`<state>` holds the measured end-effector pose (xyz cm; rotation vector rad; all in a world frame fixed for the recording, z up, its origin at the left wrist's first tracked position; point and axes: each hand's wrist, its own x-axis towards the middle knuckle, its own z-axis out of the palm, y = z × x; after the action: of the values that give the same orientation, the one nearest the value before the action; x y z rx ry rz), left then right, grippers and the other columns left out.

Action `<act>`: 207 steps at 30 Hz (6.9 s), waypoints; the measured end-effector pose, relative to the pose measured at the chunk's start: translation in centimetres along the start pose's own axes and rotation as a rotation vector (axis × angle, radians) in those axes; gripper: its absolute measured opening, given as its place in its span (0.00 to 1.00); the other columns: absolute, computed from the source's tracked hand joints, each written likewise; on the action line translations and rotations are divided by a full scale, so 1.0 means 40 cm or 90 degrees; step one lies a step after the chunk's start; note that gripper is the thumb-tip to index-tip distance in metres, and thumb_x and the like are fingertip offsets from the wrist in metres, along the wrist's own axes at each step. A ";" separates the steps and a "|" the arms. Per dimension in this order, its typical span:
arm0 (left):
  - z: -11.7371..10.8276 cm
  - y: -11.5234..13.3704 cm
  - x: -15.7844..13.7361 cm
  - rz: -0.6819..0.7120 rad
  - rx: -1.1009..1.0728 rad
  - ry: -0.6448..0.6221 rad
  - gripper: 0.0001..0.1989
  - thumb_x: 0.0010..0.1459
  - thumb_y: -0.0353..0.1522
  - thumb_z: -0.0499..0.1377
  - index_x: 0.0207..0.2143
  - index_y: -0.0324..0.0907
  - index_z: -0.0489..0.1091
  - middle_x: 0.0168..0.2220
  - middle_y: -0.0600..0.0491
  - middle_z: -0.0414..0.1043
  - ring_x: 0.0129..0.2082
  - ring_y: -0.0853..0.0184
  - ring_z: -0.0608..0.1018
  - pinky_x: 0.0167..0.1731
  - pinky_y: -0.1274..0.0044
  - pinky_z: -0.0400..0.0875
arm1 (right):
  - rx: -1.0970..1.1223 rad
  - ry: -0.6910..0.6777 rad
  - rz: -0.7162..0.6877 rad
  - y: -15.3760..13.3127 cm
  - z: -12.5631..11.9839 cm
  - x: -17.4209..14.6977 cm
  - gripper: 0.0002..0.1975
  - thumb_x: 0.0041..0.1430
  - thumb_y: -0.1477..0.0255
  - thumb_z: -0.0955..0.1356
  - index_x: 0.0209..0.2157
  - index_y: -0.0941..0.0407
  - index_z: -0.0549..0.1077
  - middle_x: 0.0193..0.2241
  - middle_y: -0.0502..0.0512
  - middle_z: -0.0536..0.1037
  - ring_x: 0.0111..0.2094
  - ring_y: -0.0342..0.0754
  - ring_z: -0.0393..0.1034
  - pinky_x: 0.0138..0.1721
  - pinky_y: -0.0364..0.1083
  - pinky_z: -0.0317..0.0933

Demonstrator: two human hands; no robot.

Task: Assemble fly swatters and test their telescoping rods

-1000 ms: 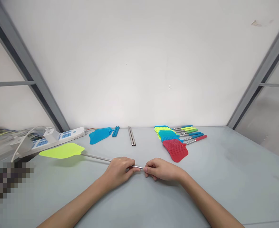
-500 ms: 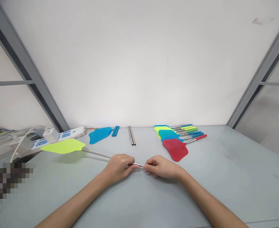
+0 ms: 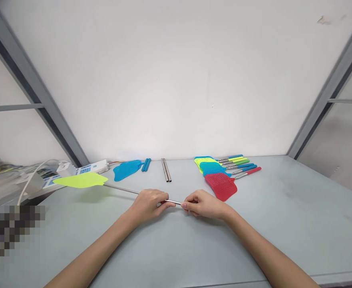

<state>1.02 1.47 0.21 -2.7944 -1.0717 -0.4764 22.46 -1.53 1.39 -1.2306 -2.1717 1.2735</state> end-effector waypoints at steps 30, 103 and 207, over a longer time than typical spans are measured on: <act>-0.011 -0.037 -0.009 0.006 0.051 0.004 0.23 0.57 0.46 0.43 0.18 0.40 0.60 0.17 0.57 0.64 0.18 0.73 0.65 0.18 0.79 0.43 | -0.043 0.002 0.006 0.003 -0.017 -0.017 0.20 0.55 0.59 0.58 0.23 0.60 0.67 0.16 0.47 0.60 0.19 0.39 0.50 0.20 0.39 0.45; -0.002 0.060 -0.034 -0.003 -0.057 0.005 0.13 0.60 0.34 0.42 0.31 0.42 0.64 0.26 0.54 0.64 0.26 0.70 0.66 0.26 0.78 0.57 | -0.013 0.043 0.013 0.019 0.018 0.005 0.17 0.53 0.61 0.60 0.26 0.60 0.70 0.17 0.48 0.63 0.19 0.39 0.54 0.20 0.39 0.48; 0.021 0.075 -0.027 0.009 -0.032 -0.009 0.10 0.59 0.30 0.44 0.26 0.42 0.59 0.24 0.57 0.65 0.23 0.72 0.67 0.22 0.79 0.55 | -0.019 -0.013 -0.069 -0.007 0.035 0.004 0.23 0.54 0.54 0.57 0.27 0.59 0.69 0.19 0.46 0.56 0.21 0.39 0.46 0.21 0.39 0.46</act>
<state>2.47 -1.28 -0.91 -2.8516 -1.0561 -0.4899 21.31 -2.22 0.83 -1.0992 -2.2462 1.2199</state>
